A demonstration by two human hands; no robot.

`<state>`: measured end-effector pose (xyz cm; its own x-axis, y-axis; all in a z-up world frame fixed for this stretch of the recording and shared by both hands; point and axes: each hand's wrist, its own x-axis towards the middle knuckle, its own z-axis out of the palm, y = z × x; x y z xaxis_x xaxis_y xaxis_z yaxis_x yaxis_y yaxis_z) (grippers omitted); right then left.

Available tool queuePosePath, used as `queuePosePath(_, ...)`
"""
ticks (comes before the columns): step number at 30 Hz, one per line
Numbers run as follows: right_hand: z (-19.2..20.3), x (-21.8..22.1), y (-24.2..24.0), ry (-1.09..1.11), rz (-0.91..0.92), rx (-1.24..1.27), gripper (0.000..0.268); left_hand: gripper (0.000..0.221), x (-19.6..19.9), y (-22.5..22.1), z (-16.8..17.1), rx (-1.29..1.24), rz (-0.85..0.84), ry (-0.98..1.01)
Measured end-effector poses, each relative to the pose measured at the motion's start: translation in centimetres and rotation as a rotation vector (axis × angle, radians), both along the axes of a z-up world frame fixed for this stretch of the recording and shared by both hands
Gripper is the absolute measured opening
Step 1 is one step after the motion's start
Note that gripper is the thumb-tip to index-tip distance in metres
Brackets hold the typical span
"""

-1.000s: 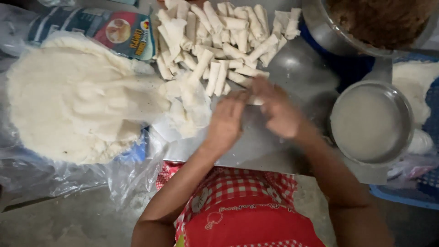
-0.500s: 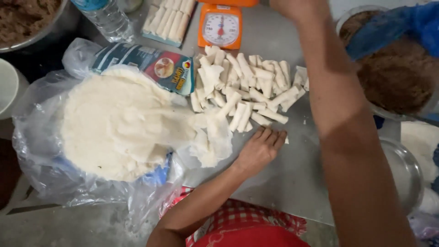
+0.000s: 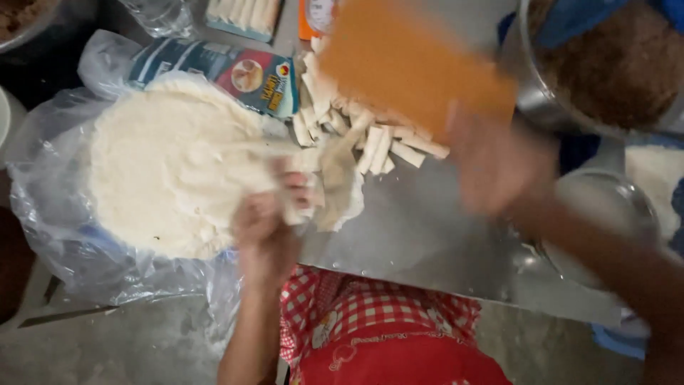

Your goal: Manually assembling spring rolls by peeling wrappers, adding meat filling, and rolling them tightly.

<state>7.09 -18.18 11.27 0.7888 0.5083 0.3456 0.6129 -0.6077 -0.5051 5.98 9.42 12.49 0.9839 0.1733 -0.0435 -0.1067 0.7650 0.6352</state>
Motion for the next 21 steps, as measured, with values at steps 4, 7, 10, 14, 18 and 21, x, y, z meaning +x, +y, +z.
queuePosePath(4, -4.8, -8.0, -1.6, -0.015, -0.008, 0.025, 0.036, 0.045, -1.7, 1.6, -2.3, 0.721, 0.322, -0.317)
queuePosePath(7, -9.7, -12.7, -2.8, -0.535, 0.025, -0.608, 0.058, 0.024, -2.9, -0.9, -5.4, 0.845, -0.074, -0.649)
queuePosePath(10, -11.6, -13.9, -2.8, -0.453, -0.119, -0.618, 0.059, 0.03, -4.8, -3.9, -10.4, 1.239, -0.204, -0.712)
queuePosePath(14, -10.7, -10.3, -6.8, 0.004, -0.044, -0.64, 0.072, 0.032, -6.4, -5.4, -14.6, 1.775, -0.33, -0.78)
queuePosePath(18, -5.1, 0.2, -7.2, -0.209, -0.347, -0.666, 0.068, 0.041, -4.1, -5.3, -5.6, 1.399, -0.226, -0.744)
queuePosePath(21, 0.0, 8.0, -3.2, -0.213, -0.141, -0.296, 0.033, 0.034, -0.3, -4.4, -5.7, 1.261, -0.004, -0.734)
